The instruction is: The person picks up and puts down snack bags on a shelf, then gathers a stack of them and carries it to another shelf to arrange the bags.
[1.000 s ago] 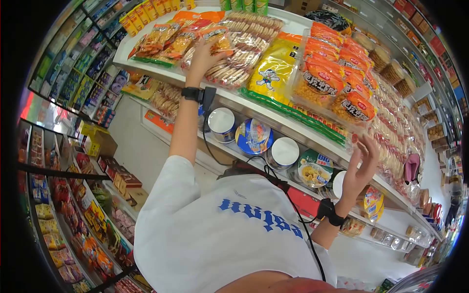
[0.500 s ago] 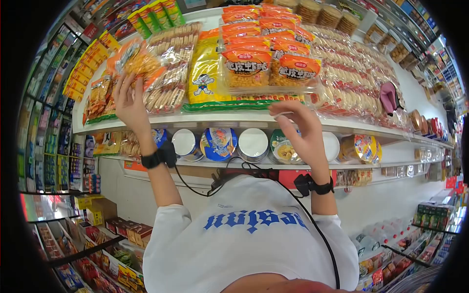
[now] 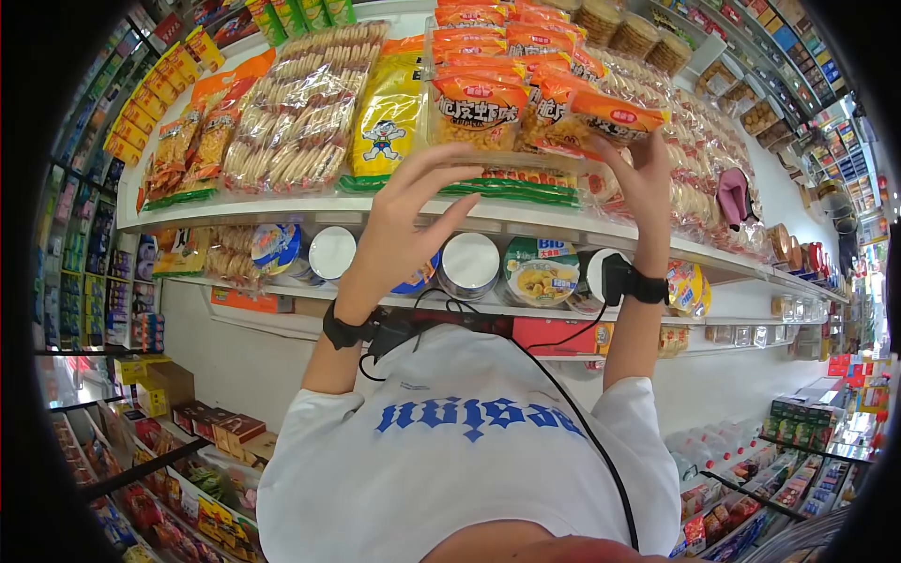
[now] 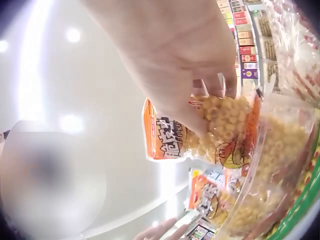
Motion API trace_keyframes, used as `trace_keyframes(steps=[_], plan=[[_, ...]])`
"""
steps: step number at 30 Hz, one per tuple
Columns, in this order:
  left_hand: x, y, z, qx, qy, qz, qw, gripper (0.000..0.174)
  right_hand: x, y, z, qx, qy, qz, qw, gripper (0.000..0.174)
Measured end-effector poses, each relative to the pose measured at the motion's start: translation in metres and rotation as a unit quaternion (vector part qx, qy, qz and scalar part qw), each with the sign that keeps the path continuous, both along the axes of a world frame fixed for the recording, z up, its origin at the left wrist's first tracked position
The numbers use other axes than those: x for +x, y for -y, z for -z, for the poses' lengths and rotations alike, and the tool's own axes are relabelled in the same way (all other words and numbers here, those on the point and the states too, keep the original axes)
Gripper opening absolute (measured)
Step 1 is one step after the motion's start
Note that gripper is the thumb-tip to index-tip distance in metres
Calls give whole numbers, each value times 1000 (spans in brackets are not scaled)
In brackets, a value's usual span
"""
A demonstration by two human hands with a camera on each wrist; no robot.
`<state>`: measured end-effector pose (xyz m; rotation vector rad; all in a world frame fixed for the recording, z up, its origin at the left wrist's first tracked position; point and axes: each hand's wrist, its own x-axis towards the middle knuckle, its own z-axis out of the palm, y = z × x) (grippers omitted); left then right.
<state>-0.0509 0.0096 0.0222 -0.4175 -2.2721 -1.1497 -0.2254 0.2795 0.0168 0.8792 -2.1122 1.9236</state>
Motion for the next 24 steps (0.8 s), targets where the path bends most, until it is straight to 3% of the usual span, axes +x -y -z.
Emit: trace_keyframes(steps=[2, 5, 8, 11, 15, 18, 22, 24], plan=[[-3, 4, 7, -30, -3, 18, 999, 40, -11, 3, 10, -23, 7, -26, 999, 49], [-6, -2, 9, -80, -13, 26, 996, 42, -2, 20, 3, 118, 26, -6, 993, 48], [-17, -7, 14, -166, -12, 12, 986, 47, 2, 31, -10, 146, -38, -3, 989, 44], [-27, -7, 28, -216, -7, -9, 976, 52, 0, 19, -20, 305, -37, 52, 950, 38], [-24, -7, 38, -232, -4, -19, 972, 53, -7, 16, -28, 333, 47, 36, 941, 39], [-24, -6, 38, -232, -9, -16, 972, 51, -18, 24, -11, 349, -8, 41, 936, 37], [-26, -5, 43, -227, -18, -15, 974, 49, -23, 14, -14, 252, 33, -89, 963, 39], [-25, -5, 43, -232, -22, -14, 972, 47, -22, 12, -22, 271, -14, -4, 963, 39]])
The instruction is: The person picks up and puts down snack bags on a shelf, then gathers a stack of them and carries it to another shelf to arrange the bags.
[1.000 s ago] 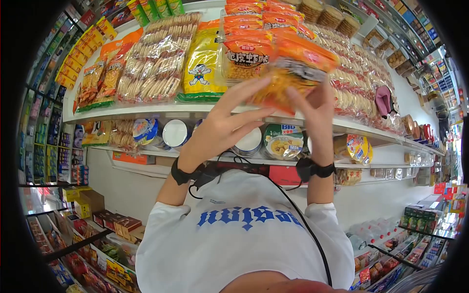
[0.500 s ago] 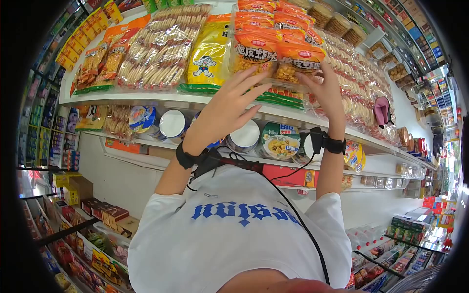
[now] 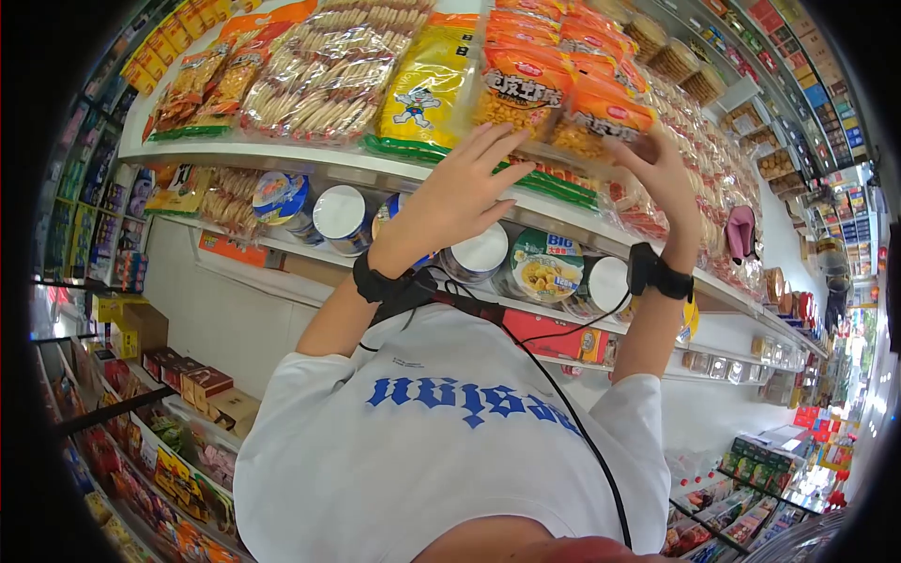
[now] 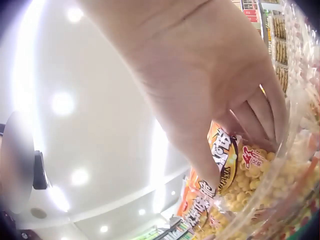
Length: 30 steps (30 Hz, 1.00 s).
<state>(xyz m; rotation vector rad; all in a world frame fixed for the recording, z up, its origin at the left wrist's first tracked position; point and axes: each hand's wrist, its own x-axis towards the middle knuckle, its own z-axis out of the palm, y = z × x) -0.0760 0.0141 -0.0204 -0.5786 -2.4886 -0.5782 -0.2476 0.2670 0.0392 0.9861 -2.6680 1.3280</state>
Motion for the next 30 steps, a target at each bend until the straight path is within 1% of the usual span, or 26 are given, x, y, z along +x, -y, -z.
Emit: trace_keyframes(steps=[1, 4, 5, 7, 8, 10, 11, 12, 13, 14, 16, 18, 20, 21, 22, 24, 26, 27, 29, 30], plan=[[1, 0, 0, -3, 1, 0, 1000, 47, 3, 2, -1, 8, -31, 34, 999, 40], [2, 2, 1, 15, -1, 11, 1000, 45, 19, 16, 10, -22, -39, 12, 999, 42], [3, 3, 0, 28, 0, 18, 999, 43, 25, 16, 3, 43, 37, 52, 997, 43], [9, 8, -3, 50, 4, 23, 998, 40, 10, 10, 19, -17, 45, 29, 998, 41], [11, 12, -6, 102, 3, 30, 994, 38, 3, 9, 27, -51, 51, 16, 997, 40], [13, 30, -16, 194, -5, 28, 981, 34, 11, 7, 30, -53, 33, 36, 997, 43], [15, 44, -22, 187, -80, -31, 979, 24, 17, 4, 30, -45, 28, 43, 998, 46], [20, 67, -26, 209, -94, -74, 971, 22, 26, -2, 33, -14, 28, 50, 998, 51], [23, 91, -28, 235, -111, -113, 959, 20, 33, -2, 42, -89, -33, 31, 995, 57], [23, 111, -29, 265, -129, -147, 944, 18, 40, -5, 49, -160, -94, 17, 982, 63], [33, 158, -29, 251, -162, -275, 914, 15, 67, -10, 41, -189, -98, 39, 976, 63], [33, 237, -5, 250, -194, -345, 884, 23, 85, -20, 37, -213, -92, 64, 971, 62], [40, 296, 2, 108, -206, -464, 855, 34, 97, -30, 39, -229, -71, 90, 967, 58], [41, 330, 13, 54, -208, -451, 866, 39, 102, -31, 36, -228, -67, 96, 967, 53], [40, 361, 26, 4, -208, -433, 877, 43, 107, -29, 38, -243, -56, 90, 964, 52], [36, 414, 55, -9, -175, -418, 891, 46, 112, -33, 42, -265, -48, 100, 958, 49], [36, 438, 70, -13, -27, -456, 890, 46, 115, -32, 42, -283, -64, 75, 954, 46], [35, 446, 80, 1, -69, -438, 896, 46, 119, -31, 41, -280, -72, 84, 954, 45], [35, 461, 96, -21, -100, -464, 880, 48, 127, -26, 32, -276, -76, 93, 954, 45], [39, 434, 78, 1, -69, -502, 862, 47, 129, -26, 30, -281, -73, 88, 953, 44]])
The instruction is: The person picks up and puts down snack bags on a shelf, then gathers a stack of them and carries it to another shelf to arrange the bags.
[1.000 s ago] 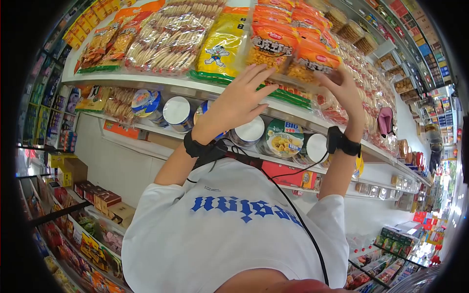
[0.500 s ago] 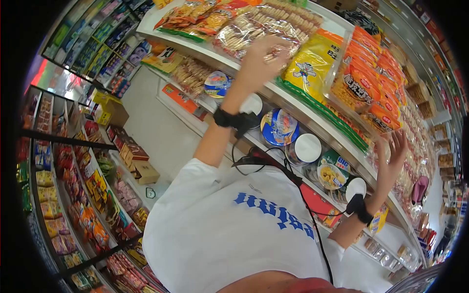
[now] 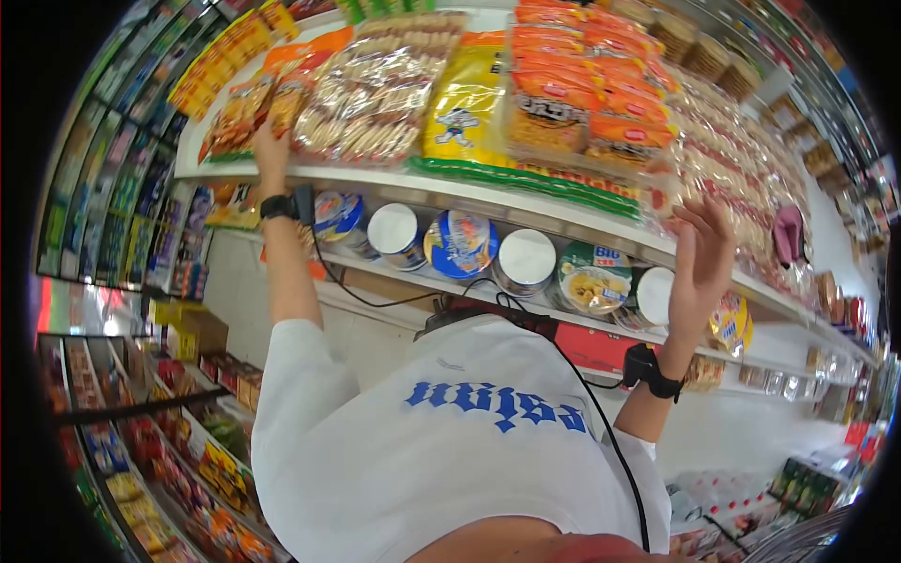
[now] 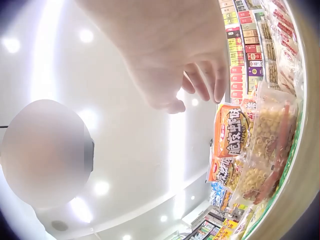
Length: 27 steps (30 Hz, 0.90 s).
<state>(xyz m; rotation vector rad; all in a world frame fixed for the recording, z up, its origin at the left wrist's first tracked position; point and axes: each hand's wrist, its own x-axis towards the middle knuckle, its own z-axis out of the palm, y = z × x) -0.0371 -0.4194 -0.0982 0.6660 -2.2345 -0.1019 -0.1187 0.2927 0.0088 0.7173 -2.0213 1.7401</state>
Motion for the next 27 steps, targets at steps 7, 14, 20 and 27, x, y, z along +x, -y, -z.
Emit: trace_keyframes(steps=[7, 14, 20, 27], plan=[[13, -93, -74, -11, -173, -32, 984, 34, 15, 12, -7, 49, 8, -50, 997, 39], [14, -313, -151, 144, -286, 123, 939, 38, 26, 88, -24, -17, 149, -252, 956, 28], [12, -439, -148, -14, -31, 519, 854, 42, 16, 114, -34, -113, 144, -144, 973, 36], [-37, -419, -147, 18, -126, 433, 892, 55, 0, 78, -32, 42, -3, 21, 999, 36]])
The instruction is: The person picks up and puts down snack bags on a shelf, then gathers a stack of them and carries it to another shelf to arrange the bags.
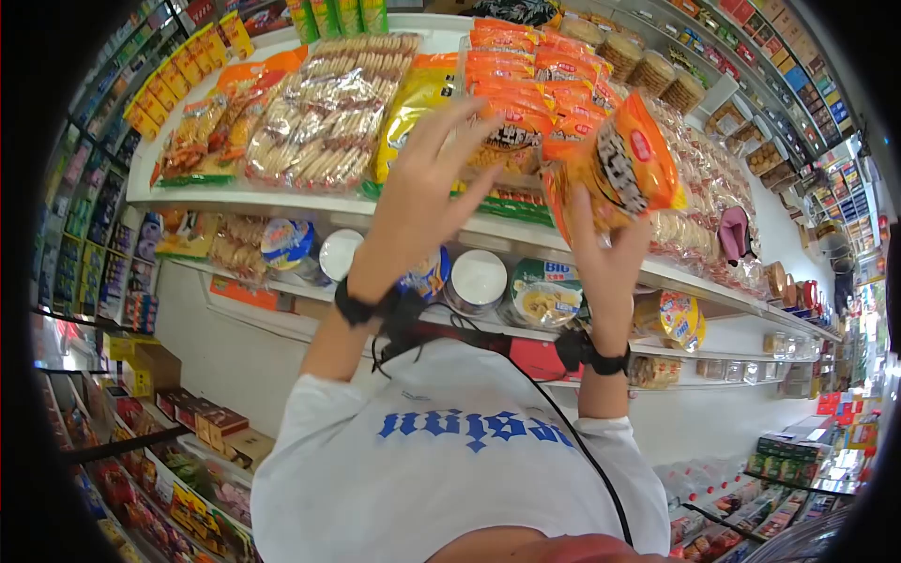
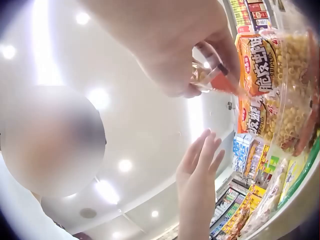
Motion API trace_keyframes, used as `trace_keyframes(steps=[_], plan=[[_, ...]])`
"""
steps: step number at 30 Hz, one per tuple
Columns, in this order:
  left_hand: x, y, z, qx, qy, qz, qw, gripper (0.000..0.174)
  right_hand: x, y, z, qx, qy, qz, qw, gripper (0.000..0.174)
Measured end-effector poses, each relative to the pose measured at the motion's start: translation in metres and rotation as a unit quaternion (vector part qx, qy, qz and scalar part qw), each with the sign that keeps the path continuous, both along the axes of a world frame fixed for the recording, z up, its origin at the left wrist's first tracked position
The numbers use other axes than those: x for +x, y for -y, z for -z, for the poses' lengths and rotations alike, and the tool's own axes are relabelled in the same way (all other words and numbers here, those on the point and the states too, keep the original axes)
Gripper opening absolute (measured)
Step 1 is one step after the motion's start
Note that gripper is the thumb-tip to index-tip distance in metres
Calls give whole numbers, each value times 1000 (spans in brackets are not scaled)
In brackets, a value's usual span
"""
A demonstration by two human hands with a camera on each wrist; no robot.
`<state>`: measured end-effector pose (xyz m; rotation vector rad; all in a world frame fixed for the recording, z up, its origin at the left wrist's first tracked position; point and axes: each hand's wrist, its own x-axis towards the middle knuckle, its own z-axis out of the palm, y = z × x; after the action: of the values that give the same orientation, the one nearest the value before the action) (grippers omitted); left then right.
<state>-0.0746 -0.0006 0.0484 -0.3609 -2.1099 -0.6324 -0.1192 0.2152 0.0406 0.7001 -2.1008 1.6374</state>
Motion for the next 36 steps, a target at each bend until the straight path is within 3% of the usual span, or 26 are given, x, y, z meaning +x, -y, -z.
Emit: trace_keyframes(steps=[2, 5, 8, 11, 12, 15, 16, 19, 22, 25, 28, 31, 34, 36], plan=[[-38, 0, -1, -18, -20, -2, 1000, 60, -20, 11, 14, 134, -129, 98, 978, 46], [-80, 7, 15, -53, 3, 18, 998, 60, -41, 37, 14, 147, -145, 119, 971, 43], [-99, 22, 36, -49, 57, 14, 997, 58, -76, 22, 24, 187, -170, 163, 954, 42], [-95, 30, 44, -4, 62, 7, 998, 56, -84, 11, 4, 254, -126, 161, 946, 41], [-92, 30, 44, -1, 54, 2, 999, 56, -90, 12, 3, 278, -169, 152, 933, 42], [-89, 22, 50, 8, 20, -2, 1000, 53, -96, 33, 2, 396, -139, 103, 902, 42], [-90, 19, 50, 10, 5, -1, 1000, 53, -93, 46, 0, 416, -132, 137, 889, 46], [-86, 18, 45, 27, 19, 17, 999, 53, -104, 58, 6, 321, -120, 149, 927, 48], [-87, 21, 39, 68, 23, 37, 997, 61, -105, 55, 20, 343, -137, 169, 914, 44], [-93, 24, 30, 61, -30, -5, 998, 74, -103, 48, 25, 282, -208, 145, 925, 39], [-112, 38, 34, 25, -23, -1, 999, 84, -99, 43, 12, 276, -202, 159, 926, 35], [-126, 45, 46, -9, 105, 77, 991, 85, -115, 43, 8, 276, -183, 143, 932, 32], [-125, 42, 44, -45, 96, 62, 992, 84, -117, 39, 8, 410, -170, 168, 880, 26], [-128, 44, 46, -44, 93, 59, 993, 81, -131, 44, 6, 434, -151, 149, 876, 31]])
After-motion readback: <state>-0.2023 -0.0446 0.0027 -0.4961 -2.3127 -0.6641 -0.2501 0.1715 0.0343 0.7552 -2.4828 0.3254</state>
